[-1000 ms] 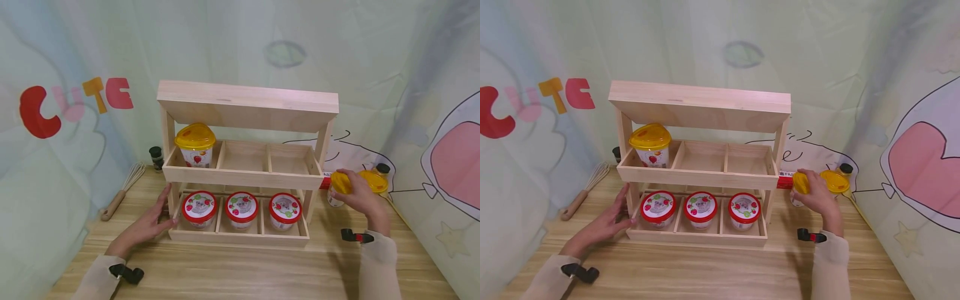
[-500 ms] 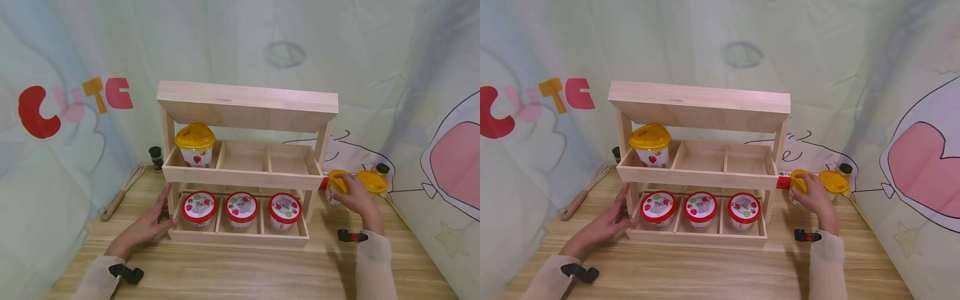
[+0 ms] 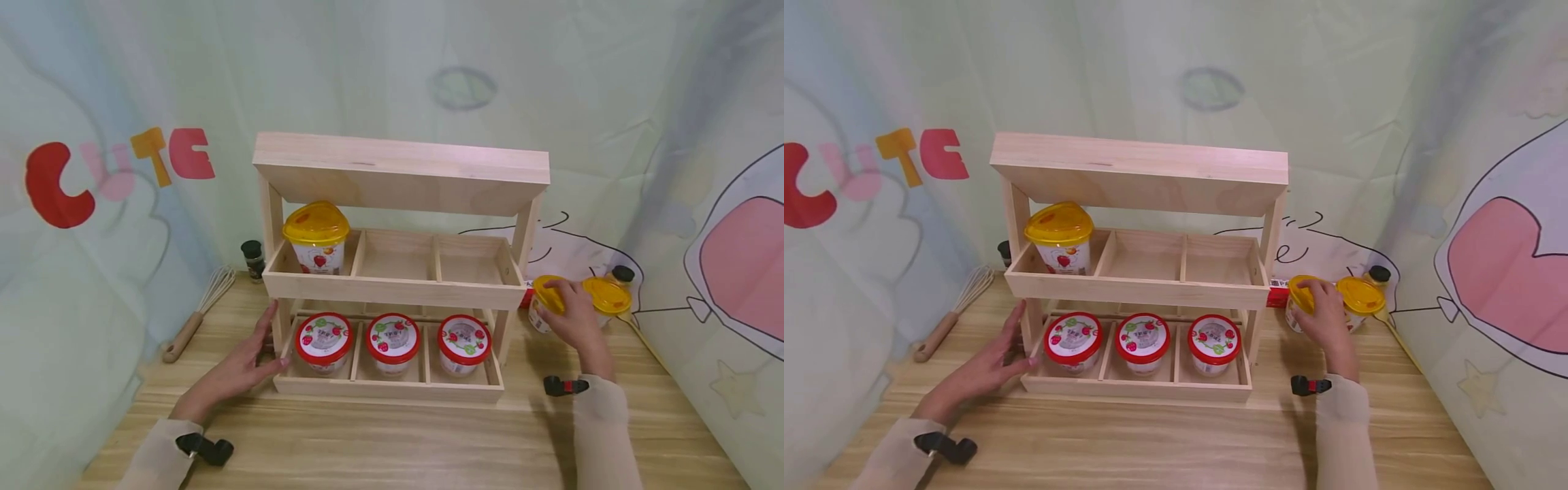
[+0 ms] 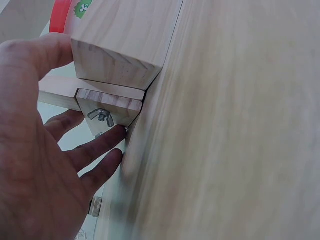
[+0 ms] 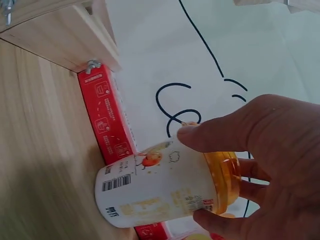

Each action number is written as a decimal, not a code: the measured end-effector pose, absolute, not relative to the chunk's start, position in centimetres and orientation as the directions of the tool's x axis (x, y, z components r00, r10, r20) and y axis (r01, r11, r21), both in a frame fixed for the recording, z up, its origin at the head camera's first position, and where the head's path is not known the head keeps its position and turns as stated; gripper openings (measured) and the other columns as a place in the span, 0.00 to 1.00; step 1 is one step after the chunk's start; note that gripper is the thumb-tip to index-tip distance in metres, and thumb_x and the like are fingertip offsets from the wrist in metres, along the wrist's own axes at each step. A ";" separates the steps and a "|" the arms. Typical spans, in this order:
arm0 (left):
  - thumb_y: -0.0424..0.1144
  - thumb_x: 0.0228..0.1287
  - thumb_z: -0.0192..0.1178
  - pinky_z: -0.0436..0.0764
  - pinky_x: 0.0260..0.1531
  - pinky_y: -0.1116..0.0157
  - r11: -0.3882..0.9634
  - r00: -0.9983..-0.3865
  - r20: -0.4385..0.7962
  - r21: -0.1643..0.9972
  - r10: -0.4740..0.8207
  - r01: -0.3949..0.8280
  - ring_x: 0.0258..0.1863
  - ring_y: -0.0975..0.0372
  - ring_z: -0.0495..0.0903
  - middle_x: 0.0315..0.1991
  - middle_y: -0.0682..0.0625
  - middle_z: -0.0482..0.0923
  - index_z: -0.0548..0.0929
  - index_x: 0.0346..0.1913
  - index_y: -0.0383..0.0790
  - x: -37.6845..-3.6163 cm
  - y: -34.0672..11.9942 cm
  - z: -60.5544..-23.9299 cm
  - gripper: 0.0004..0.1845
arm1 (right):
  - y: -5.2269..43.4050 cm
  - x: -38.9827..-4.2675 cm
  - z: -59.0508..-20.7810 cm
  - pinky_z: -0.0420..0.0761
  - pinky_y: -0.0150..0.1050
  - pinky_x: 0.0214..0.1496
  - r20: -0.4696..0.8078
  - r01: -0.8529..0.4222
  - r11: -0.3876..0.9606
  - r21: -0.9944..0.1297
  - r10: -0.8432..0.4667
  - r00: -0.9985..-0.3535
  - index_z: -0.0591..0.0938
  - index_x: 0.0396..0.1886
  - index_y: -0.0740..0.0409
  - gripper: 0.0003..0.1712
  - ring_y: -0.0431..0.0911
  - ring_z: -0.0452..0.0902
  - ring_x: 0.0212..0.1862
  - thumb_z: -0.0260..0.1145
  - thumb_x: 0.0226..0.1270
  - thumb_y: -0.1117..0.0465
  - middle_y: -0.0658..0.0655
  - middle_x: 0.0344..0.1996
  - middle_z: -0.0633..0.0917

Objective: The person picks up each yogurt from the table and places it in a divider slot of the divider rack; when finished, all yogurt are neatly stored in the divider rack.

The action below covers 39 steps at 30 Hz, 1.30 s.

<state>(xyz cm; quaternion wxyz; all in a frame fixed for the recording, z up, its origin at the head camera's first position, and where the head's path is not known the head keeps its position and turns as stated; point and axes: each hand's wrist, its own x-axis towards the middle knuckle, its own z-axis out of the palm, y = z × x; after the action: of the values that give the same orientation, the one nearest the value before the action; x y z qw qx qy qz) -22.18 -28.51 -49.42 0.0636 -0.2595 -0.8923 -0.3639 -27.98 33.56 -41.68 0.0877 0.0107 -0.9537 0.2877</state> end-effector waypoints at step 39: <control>0.36 0.70 0.70 0.81 0.57 0.30 0.604 -0.860 0.310 0.615 0.405 0.506 0.64 0.30 0.81 0.78 0.19 0.59 0.30 0.88 0.49 -22.2 -28.3 -49.6 0.63 | 32.4 -27.4 -40.2 0.74 0.71 0.71 0.406 -0.110 0.824 -0.556 0.154 -0.901 0.80 0.62 0.67 0.20 0.69 0.75 0.64 0.67 0.72 0.75 0.73 0.64 0.81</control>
<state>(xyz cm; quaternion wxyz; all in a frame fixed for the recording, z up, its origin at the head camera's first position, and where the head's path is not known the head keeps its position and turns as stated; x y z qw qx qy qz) -22.22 -28.32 -49.61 0.0693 -0.2553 -0.8930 -0.3642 -27.39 32.43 -40.24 0.2224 -0.0120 -0.9287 0.2966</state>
